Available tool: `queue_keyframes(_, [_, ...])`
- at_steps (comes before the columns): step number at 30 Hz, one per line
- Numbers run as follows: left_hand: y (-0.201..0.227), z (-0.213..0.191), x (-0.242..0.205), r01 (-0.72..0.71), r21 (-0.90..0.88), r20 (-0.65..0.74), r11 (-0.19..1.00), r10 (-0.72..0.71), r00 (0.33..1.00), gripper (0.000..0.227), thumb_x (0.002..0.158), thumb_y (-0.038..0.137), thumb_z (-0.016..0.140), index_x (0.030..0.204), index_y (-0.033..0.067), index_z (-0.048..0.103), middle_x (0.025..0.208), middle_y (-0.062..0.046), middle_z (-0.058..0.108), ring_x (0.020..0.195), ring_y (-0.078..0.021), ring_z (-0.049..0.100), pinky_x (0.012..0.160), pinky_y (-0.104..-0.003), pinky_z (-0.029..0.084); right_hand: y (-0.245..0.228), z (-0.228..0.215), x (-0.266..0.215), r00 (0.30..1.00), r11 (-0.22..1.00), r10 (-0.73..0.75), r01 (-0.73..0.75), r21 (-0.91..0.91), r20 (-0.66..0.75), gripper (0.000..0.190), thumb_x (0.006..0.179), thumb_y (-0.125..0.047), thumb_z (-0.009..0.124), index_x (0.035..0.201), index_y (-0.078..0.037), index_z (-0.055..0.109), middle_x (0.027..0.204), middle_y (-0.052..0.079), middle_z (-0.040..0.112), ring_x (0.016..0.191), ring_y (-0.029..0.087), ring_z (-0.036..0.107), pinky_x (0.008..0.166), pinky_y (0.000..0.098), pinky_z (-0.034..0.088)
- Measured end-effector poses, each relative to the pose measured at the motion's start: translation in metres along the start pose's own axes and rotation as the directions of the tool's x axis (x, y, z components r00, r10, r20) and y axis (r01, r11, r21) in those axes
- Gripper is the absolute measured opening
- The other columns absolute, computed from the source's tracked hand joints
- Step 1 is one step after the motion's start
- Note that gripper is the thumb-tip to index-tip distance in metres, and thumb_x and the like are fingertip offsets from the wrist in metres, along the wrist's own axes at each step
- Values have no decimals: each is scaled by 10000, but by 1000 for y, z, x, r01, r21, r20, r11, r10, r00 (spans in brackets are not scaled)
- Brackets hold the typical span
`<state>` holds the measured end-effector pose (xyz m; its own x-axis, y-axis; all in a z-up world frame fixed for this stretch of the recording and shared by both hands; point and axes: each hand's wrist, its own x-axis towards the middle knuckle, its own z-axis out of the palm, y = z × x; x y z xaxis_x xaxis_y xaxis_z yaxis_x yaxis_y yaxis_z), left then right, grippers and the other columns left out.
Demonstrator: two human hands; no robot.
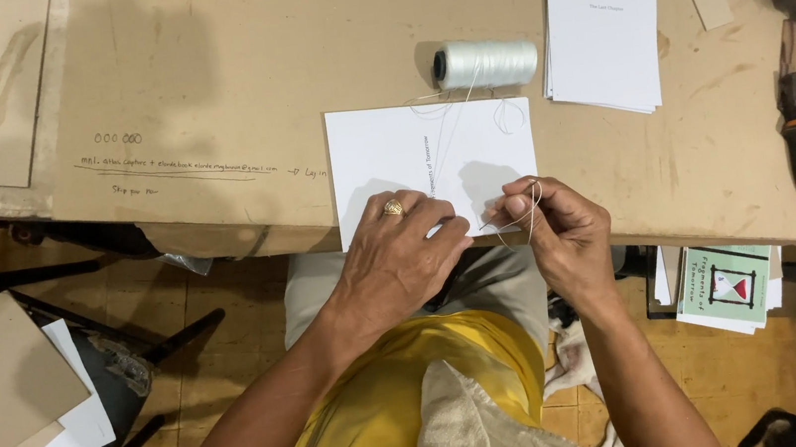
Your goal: The person sits at a wooden workbench and sews a stack of white paper sheets using a needle and white thread. They pass the needle through pre-punched holes in the spine of the paper stack, pulling the thread tight to bind the pages together. A dog is visible on the floor nearby.
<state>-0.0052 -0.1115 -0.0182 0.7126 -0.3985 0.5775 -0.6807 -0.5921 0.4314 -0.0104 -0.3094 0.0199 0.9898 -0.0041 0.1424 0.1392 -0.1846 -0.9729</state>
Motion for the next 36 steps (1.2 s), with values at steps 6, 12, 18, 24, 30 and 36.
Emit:
queue_keyframes(6, [3, -3, 0, 5, 21, -9, 1000, -5, 1000, 46, 932, 183, 737, 938, 139, 725, 933, -58, 651, 969, -269, 645, 853, -492, 531, 15, -7, -5, 964, 946, -204, 239, -219, 172, 85, 962, 22, 666, 966, 57, 742, 788, 188, 708, 721, 252, 730, 632, 392, 597])
queue_keyframes(12, [3, -4, 0, 14, 17, -1, 1000, -14, 1000, 60, 935, 196, 730, 945, 137, 721, 951, -58, 651, 977, -277, 644, 855, -515, 530, 17, -2, -9, 908, 863, -364, 413, -291, 209, 58, 900, 51, 727, 917, 17, 771, 821, 135, 751, 644, 274, 685, 621, 368, 558])
queue_keyframes(18, [0, 0, -2, -38, 85, 13, 996, 37, 999, 69, 935, 184, 734, 983, 137, 717, 939, -47, 637, 957, -271, 652, 857, -498, 528, 41, -7, -12, 853, 663, -479, 506, -552, 206, 332, 874, -35, 801, 1195, -32, 716, 888, 34, 761, 770, 237, 692, 770, 360, 517])
queue_keyframes(24, [-1, -6, -2, -137, 171, 26, 976, 134, 991, 59, 935, 176, 727, 967, 130, 709, 955, -42, 632, 956, -256, 651, 861, -488, 527, 30, -7, -19, 776, 451, -540, 594, -667, 326, 285, 952, -52, 668, 1204, -158, 749, 1169, 82, 731, 1101, 312, 683, 960, 415, 452])
queue_keyframes(30, [-4, -18, -3, -103, 62, 74, 993, 98, 992, 111, 897, 107, 746, 1006, 116, 733, 957, -30, 639, 989, -256, 649, 909, -515, 520, 83, -43, -77, 893, 778, -401, 213, -591, -206, 230, 1006, 65, 584, 1183, 4, 718, 986, 150, 683, 888, 313, 652, 869, 415, 507])
queue_keyframes(36, [-5, -20, -1, -122, 82, 98, 989, 114, 989, 142, 879, 125, 759, 1019, 131, 736, 976, -13, 646, 995, -239, 638, 919, -506, 513, 57, 21, -76, 982, 924, -176, 140, -356, -72, 178, 981, -42, 664, 1082, -84, 804, 893, 121, 788, 827, 322, 759, 734, 410, 577])
